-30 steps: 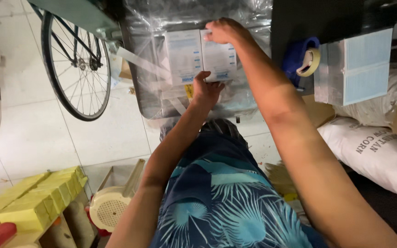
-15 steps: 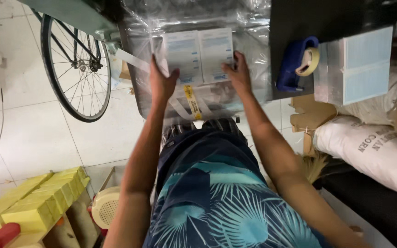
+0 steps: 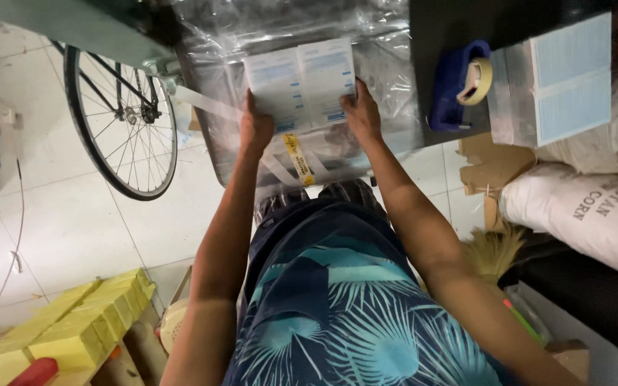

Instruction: The person picks up a stack of paper documents from a large pile on a table and carries them to a different workstation. They then place the documents inside a large plastic bag and seal the bag with tape.

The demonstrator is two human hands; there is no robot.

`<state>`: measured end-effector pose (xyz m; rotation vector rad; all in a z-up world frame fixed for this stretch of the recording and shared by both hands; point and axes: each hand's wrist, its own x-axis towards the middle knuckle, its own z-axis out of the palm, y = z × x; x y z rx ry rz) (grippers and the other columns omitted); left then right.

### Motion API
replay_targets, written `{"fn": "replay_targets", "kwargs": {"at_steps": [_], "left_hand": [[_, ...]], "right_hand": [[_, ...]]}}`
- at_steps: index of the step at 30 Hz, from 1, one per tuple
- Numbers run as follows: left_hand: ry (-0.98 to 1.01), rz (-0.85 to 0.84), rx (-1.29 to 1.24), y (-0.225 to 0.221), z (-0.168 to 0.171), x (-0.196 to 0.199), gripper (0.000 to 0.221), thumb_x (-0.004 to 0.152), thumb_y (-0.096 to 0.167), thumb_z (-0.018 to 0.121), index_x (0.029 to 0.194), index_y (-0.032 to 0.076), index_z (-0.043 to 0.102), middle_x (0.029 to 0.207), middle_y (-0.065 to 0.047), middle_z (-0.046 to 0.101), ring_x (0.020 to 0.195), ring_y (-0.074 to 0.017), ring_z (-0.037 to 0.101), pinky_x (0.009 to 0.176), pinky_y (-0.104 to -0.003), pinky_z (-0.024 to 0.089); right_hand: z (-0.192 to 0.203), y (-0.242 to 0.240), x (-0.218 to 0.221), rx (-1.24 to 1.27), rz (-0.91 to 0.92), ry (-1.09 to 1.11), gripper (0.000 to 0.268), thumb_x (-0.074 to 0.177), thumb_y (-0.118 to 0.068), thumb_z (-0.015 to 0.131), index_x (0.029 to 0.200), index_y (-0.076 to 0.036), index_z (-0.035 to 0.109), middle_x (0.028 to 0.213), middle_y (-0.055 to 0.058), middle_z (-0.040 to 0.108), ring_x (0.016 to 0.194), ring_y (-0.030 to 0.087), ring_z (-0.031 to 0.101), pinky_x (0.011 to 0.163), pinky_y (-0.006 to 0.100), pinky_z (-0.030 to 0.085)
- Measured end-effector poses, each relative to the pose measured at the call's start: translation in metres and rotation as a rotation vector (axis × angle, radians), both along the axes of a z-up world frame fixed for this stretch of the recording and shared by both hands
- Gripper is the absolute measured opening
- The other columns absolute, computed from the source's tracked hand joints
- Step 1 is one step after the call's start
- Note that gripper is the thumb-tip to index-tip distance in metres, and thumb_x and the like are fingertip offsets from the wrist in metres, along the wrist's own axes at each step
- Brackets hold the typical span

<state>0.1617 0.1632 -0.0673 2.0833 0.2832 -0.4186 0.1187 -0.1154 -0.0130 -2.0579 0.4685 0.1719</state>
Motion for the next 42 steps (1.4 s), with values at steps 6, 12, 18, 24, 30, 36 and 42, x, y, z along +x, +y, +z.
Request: {"fn": "replay_targets", "kwargs": {"at_steps": [6,12,18,24,30,36,42], "left_hand": [[0.051,0.105,-0.191,-0.016,0.062,-0.007,0.091,0.081,0.021,0.069,0.163,0.023,0.028,0.151,-0.027,0.052,0.138,-0.0448,0.051,0.117,-0.055,0.041],[0.191,0.287,-0.390,-0.033,0.171,-0.006,0.071,0.098,0.042,0.065,0.157,0.013,0.041,0.159,-0.022,0.043,0.148,-0.0388,0.040,0.123,-0.055,0.031],[-0.026,0.711,-0.418,-0.022,0.145,-0.042,0.055,0.103,0.052,0.060,0.134,0.007,0.065,0.137,-0.022,0.063,0.135,-0.0359,0.055,0.116,-0.054,0.037],[0.772,0.257,-1.462,-0.115,0.090,-0.107,0.022,0.098,0.019,0.054,0.077,0.011,0.056,0.066,-0.002,0.052,0.055,-0.0165,0.050,0.050,-0.028,0.040],[0.777,0.767,-1.155,-0.157,0.108,-0.045,0.064,0.077,0.034,0.063,0.136,0.012,0.051,0.132,-0.026,0.051,0.105,-0.0382,0.059,0.091,-0.050,0.050],[0.626,0.967,-1.359,-0.161,0.107,-0.033,0.048,0.079,0.016,0.059,0.127,0.012,0.060,0.115,-0.018,0.068,0.101,-0.0384,0.062,0.074,-0.050,0.054],[0.680,0.857,-1.459,-0.143,0.092,-0.060,0.047,0.088,0.029,0.061,0.127,0.003,0.061,0.111,-0.017,0.072,0.090,-0.0314,0.068,0.064,-0.036,0.052]], "right_hand": [[0.022,0.001,-0.001,0.083,-0.061,-0.013,0.055,0.110,-0.044,0.057,0.155,-0.014,0.044,0.146,0.026,0.056,0.131,0.049,0.055,0.099,0.062,0.051],[0.071,0.009,0.005,0.274,-0.109,0.286,0.088,0.102,-0.068,0.062,0.163,-0.014,0.029,0.164,0.018,0.035,0.150,0.040,0.034,0.118,0.065,0.031],[0.028,-0.023,0.028,-0.056,-0.025,0.013,0.084,0.105,-0.049,0.067,0.158,0.002,0.027,0.153,0.037,0.042,0.140,0.050,0.044,0.117,0.060,0.040],[0.073,0.002,0.122,-0.542,0.695,-0.279,0.068,0.102,-0.027,0.076,0.154,-0.002,0.039,0.161,0.020,0.036,0.148,0.040,0.034,0.122,0.052,0.025],[0.107,0.025,0.174,-0.574,0.955,0.450,0.053,0.094,-0.050,0.074,0.127,-0.012,0.059,0.113,0.016,0.068,0.098,0.035,0.065,0.077,0.048,0.049],[0.085,0.025,0.176,-0.636,1.015,0.419,0.045,0.101,-0.050,0.067,0.109,-0.007,0.058,0.102,0.018,0.066,0.091,0.035,0.063,0.072,0.050,0.047],[0.120,0.028,0.164,-0.557,0.911,0.536,0.071,0.105,-0.055,0.051,0.157,-0.012,0.033,0.161,0.022,0.033,0.141,0.042,0.043,0.111,0.052,0.043]]}}
